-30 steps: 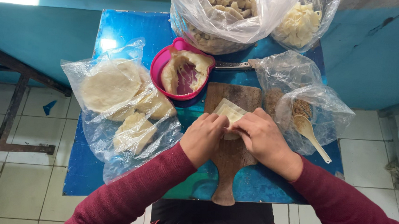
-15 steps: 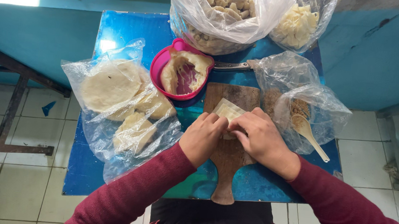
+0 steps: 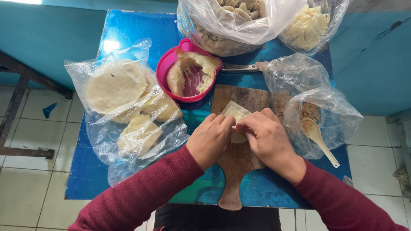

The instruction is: The person folds dumplings at a table. They take a square wrapper, spoon filling from a plastic bag onto it with a spoon, then fold and pinch the wrapper closed by hand on a small wooden board, setting finished dumplings aside and repeating with new wrappers.

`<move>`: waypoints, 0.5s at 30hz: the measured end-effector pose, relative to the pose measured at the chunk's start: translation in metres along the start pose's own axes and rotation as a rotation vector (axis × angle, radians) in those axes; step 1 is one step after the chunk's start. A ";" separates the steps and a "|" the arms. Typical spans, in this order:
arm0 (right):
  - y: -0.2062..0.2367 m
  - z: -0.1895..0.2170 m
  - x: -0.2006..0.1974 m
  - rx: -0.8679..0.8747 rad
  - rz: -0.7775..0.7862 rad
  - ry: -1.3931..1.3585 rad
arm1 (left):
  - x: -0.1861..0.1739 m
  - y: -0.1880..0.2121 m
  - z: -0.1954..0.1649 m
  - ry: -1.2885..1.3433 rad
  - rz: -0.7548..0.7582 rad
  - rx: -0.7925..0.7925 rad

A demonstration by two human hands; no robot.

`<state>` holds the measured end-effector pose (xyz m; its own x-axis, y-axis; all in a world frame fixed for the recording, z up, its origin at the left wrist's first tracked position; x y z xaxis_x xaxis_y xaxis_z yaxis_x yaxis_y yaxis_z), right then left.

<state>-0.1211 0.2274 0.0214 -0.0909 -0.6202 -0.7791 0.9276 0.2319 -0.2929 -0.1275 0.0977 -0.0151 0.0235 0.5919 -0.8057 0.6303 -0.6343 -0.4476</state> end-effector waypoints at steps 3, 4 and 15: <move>0.001 0.002 0.000 -0.023 0.019 0.028 | -0.002 0.002 -0.001 0.005 -0.025 0.023; 0.001 0.003 0.000 -0.028 0.025 0.041 | -0.001 0.002 0.000 -0.004 -0.022 0.019; 0.000 0.004 0.003 -0.064 -0.092 0.178 | -0.001 -0.003 0.001 -0.099 -0.025 0.036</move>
<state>-0.1199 0.2230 0.0214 -0.2418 -0.4997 -0.8317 0.8881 0.2313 -0.3971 -0.1306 0.0985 -0.0132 -0.0695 0.5571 -0.8275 0.6013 -0.6385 -0.4804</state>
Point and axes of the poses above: each hand's wrist, its own y-axis away from the middle knuckle, its own x-axis out of the palm, z = x × y, the point moved 7 cm from there along -y, towards the middle knuckle, and after that the axes turned 10 degrees about x, right-handed, at the moved point
